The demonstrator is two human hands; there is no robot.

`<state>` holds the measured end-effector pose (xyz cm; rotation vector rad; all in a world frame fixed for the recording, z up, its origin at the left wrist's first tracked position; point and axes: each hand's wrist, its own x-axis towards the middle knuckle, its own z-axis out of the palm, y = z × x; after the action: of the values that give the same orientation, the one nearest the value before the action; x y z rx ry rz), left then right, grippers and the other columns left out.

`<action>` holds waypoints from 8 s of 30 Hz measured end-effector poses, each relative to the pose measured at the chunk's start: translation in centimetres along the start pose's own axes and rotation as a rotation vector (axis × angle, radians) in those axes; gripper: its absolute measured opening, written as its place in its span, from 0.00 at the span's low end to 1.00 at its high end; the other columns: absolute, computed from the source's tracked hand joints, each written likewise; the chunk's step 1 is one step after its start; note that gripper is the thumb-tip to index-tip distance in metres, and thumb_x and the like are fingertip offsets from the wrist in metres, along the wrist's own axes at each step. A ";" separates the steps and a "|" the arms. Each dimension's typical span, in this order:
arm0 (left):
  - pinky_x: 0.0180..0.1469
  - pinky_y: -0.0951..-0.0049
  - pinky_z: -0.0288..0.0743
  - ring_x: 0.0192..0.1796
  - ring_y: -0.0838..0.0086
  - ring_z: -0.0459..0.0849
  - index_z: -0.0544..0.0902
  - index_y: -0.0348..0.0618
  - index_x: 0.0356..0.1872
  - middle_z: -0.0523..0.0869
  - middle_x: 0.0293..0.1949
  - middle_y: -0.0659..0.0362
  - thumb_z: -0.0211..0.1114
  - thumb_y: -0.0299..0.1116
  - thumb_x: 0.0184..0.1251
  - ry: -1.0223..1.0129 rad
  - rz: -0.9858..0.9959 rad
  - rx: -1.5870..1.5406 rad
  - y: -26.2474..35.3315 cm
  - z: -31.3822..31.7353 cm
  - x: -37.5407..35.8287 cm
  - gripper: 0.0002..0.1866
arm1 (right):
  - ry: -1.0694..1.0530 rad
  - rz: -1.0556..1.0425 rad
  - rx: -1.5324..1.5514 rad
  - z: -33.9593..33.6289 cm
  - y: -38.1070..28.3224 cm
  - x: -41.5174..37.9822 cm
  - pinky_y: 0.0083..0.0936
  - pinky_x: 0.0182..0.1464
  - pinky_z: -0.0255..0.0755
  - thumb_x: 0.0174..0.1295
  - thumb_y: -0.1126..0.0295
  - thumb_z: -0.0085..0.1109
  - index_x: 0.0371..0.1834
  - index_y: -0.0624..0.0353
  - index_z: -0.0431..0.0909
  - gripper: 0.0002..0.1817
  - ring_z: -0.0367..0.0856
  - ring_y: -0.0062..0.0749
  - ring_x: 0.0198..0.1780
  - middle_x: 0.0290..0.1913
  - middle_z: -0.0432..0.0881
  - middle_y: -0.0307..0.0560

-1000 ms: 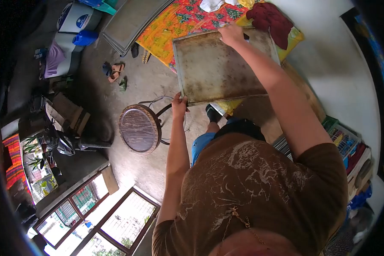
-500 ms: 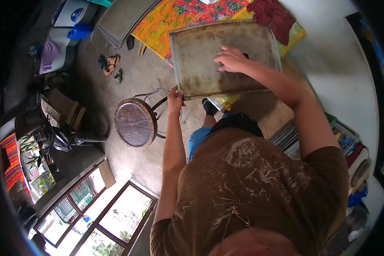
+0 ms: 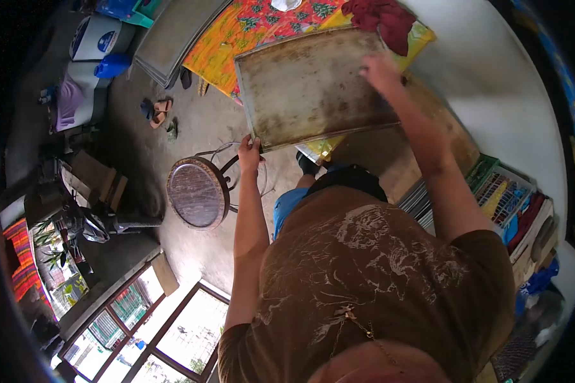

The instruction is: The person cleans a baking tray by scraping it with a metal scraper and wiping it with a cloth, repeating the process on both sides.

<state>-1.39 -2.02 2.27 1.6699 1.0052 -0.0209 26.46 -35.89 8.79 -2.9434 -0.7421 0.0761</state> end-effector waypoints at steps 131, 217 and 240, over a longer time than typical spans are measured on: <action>0.14 0.75 0.72 0.30 0.69 0.84 0.60 0.49 0.69 0.82 0.45 0.47 0.61 0.30 0.68 -0.023 -0.073 -0.276 -0.3 2.0 -3.0 0.30 | 0.119 0.502 0.125 4.4 -3.0 11.8 0.57 0.71 0.50 0.51 0.29 0.56 0.73 0.40 0.62 0.47 0.49 0.62 0.74 0.72 0.57 0.62; 0.70 0.31 0.46 0.75 0.57 0.57 0.65 0.67 0.71 0.66 0.71 0.56 0.63 0.42 0.63 0.293 0.574 0.983 2.1 3.9 -7.9 0.33 | 0.192 0.256 1.646 0.6 -7.1 1.7 0.27 0.59 0.68 0.65 0.58 0.62 0.57 0.63 0.75 0.24 0.77 0.29 0.54 0.53 0.80 0.46; 0.44 0.53 0.86 0.43 0.46 0.87 0.54 0.39 0.73 0.80 0.53 0.43 0.42 0.22 0.70 -0.246 -0.378 -0.811 0.0 -1.3 -3.3 0.29 | 0.057 -0.663 0.389 7.9 -27.3 3.3 0.51 0.69 0.58 0.58 0.54 0.62 0.60 0.44 0.76 0.25 0.62 0.57 0.69 0.68 0.67 0.54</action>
<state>-4.13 -2.91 4.39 0.7124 0.9501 -0.0588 15.97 -9.75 3.94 -2.2055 -1.4526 0.0692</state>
